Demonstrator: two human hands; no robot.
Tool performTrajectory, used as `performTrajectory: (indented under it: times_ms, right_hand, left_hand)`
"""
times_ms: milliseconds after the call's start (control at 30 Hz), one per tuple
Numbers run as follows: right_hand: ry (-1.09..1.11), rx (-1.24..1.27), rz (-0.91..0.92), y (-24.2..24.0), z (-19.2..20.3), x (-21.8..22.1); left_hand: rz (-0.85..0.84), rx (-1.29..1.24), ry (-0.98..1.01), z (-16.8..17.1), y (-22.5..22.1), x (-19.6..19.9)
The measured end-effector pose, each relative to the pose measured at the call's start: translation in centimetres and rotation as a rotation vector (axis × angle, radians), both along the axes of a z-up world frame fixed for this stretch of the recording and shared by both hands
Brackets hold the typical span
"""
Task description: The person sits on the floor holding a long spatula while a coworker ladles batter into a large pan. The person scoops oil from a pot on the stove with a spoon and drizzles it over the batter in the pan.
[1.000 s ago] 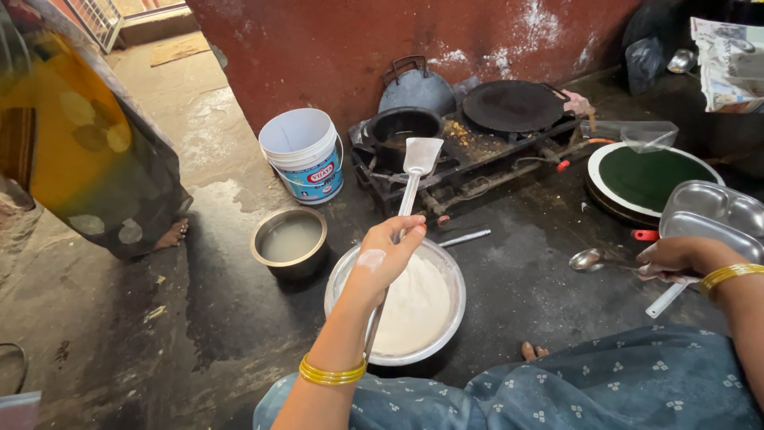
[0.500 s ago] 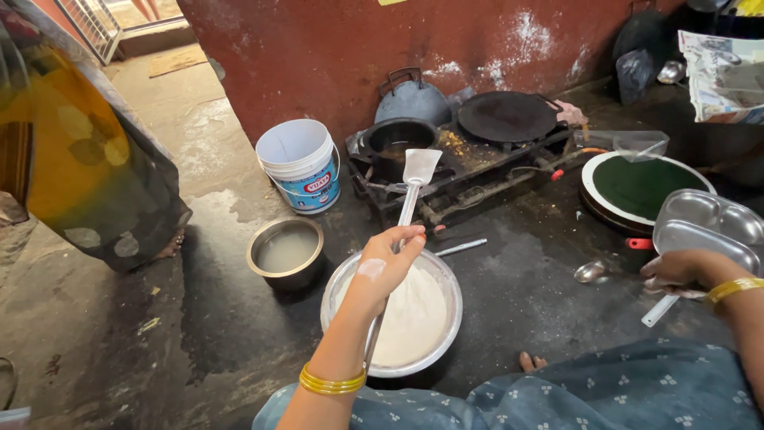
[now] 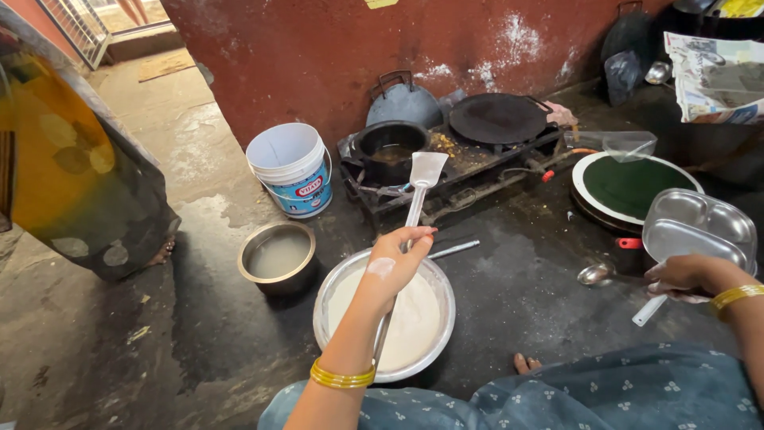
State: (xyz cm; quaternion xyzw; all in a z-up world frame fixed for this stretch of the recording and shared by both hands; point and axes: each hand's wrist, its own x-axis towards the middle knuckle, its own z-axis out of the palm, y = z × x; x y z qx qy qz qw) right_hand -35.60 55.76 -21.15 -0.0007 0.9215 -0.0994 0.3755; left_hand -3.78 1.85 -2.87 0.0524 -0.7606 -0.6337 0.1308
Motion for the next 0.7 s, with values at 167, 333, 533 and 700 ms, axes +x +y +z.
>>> performTrajectory:
  times_ms: [167,333,533,700]
  right_hand:
    - [-0.011,0.017,0.078,1.1,-1.5,-1.3]
    - [0.047,0.089,0.075,-0.4,1.0,0.9]
    - [0.015,-0.029,-0.086,1.6,-1.2,-0.7]
    - [0.030,0.088,0.054,1.1,-0.1,0.3]
  left_hand:
    - [0.013,-0.008,0.012,-0.3,0.8,-0.7]
    - [0.010,-0.003,-0.010,-0.5,1.5,-1.4]
    - [0.017,-0.055,0.014,-1.3,1.9,-2.4]
    - [-0.004,-0.001,-0.010,-1.1,2.1,-2.5]
